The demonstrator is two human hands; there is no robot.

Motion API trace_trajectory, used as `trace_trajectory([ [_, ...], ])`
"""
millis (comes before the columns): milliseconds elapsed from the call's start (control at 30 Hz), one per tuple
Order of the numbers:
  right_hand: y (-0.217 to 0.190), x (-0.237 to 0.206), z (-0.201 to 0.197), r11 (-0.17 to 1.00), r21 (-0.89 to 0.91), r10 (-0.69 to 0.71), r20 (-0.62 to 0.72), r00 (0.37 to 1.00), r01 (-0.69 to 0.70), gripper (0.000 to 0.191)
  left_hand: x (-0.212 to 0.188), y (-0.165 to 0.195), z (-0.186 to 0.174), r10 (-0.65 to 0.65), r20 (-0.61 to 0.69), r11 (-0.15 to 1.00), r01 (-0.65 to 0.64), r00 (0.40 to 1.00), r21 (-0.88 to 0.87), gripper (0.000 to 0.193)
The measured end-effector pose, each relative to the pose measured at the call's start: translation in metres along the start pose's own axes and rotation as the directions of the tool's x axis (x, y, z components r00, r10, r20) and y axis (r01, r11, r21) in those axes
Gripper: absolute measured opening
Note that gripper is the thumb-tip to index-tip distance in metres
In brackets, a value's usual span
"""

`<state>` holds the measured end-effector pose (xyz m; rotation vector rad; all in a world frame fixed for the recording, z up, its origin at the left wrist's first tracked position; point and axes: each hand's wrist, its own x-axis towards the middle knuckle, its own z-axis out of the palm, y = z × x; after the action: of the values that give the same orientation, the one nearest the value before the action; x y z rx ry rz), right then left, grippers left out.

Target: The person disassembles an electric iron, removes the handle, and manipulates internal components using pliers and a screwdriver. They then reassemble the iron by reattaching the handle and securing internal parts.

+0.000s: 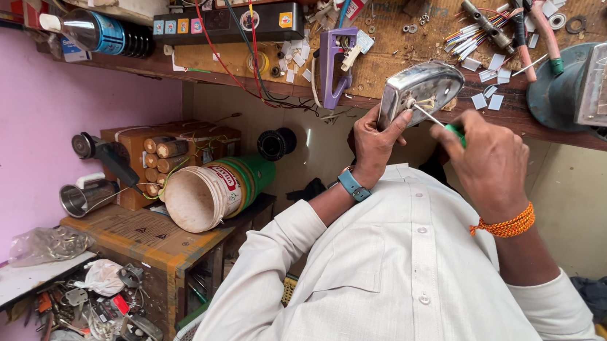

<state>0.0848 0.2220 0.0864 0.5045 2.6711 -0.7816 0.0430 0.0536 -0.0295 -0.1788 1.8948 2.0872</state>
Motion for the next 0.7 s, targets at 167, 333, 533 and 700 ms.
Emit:
trace_trajectory([
  [167, -0.003, -0.001, -0.004, 0.901, 0.102, -0.377, -0.3, 0.876, 0.422, 0.031, 0.002, -0.002, 0.002, 0.018, 0.002, 0.996, -0.018, 1.0, -0.086, 0.025],
  [333, -0.007, 0.0, -0.01, 0.92, 0.373, -0.1, -0.074, 0.992, 0.121, 0.023, 0.0, -0.004, 0.002, -0.001, 0.002, 0.996, 0.001, 1.0, -0.09, 0.025],
  [533, 0.01, 0.008, -0.009, 0.891, 0.227, -0.335, -0.256, 0.907, 0.393, 0.048, 0.006, -0.018, -0.001, -0.083, 0.006, 0.952, 0.081, 0.997, -0.296, 0.025],
  [700, 0.065, 0.028, 0.028, 0.9, 0.298, -0.174, -0.421, 0.89, 0.317, 0.021, 0.026, -0.042, -0.021, -0.223, -0.016, 0.847, 0.186, 0.975, -0.498, 0.027],
])
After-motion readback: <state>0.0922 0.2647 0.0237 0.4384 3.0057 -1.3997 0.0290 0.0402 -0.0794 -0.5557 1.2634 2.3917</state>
